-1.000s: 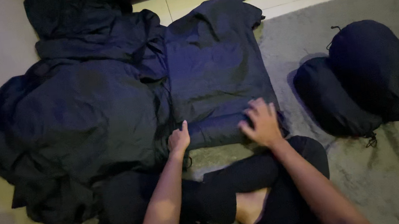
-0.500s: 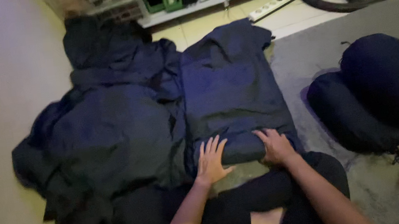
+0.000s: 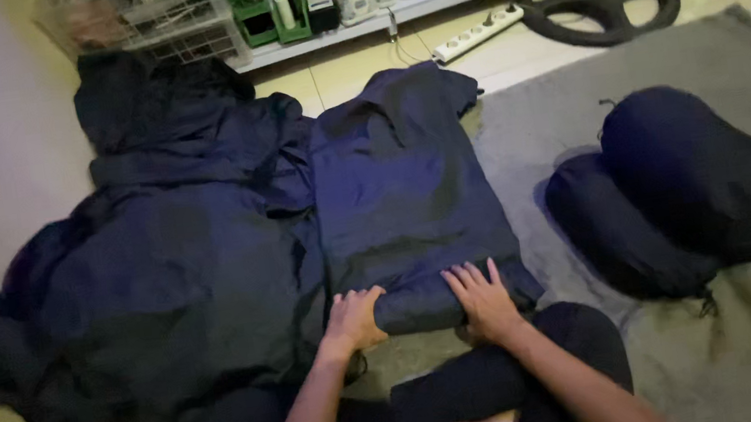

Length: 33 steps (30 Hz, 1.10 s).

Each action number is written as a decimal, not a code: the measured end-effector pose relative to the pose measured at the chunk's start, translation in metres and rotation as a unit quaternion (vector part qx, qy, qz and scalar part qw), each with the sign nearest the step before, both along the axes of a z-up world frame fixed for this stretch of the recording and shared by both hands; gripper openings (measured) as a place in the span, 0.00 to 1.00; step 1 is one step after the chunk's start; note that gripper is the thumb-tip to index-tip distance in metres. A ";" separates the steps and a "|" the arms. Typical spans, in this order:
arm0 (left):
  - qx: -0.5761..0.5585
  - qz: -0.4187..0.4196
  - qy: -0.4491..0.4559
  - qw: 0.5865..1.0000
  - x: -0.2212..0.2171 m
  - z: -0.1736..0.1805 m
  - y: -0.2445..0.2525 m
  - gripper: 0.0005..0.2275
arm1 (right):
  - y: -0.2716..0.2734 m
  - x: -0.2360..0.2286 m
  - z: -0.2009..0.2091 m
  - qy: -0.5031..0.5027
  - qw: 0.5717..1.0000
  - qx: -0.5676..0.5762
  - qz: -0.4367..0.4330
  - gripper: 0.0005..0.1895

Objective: The person folds and rolls a large piece of dark fabric while sitting on the floor.

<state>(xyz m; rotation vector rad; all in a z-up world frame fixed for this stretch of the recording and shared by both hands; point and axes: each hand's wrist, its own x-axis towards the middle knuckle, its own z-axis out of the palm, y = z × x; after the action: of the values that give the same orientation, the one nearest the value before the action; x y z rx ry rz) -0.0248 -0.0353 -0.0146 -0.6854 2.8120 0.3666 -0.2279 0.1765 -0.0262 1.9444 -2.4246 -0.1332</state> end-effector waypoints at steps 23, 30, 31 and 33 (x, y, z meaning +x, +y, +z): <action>-0.046 0.061 0.088 0.993 0.011 -0.005 0.010 0.43 | 0.001 -0.072 -0.016 -0.274 0.925 0.100 -0.244 0.61; -0.042 0.067 0.084 0.993 0.006 -0.006 0.004 0.31 | 0.000 -0.038 -0.028 -0.036 0.989 -0.128 -0.066 0.67; -0.043 0.065 0.086 0.993 0.001 0.000 0.000 0.31 | -0.002 -0.031 -0.033 -0.034 0.989 -0.128 -0.068 0.67; 0.037 0.060 -0.047 0.996 -0.012 0.012 -0.010 0.39 | -0.008 -0.021 -0.043 0.006 0.996 -0.091 0.004 0.75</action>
<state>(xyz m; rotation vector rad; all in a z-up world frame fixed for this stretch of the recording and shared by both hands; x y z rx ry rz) -0.0365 -0.0457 -0.0024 -0.8358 2.6623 0.4451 -0.2489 0.1686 -0.0692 1.8697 -2.3290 0.0737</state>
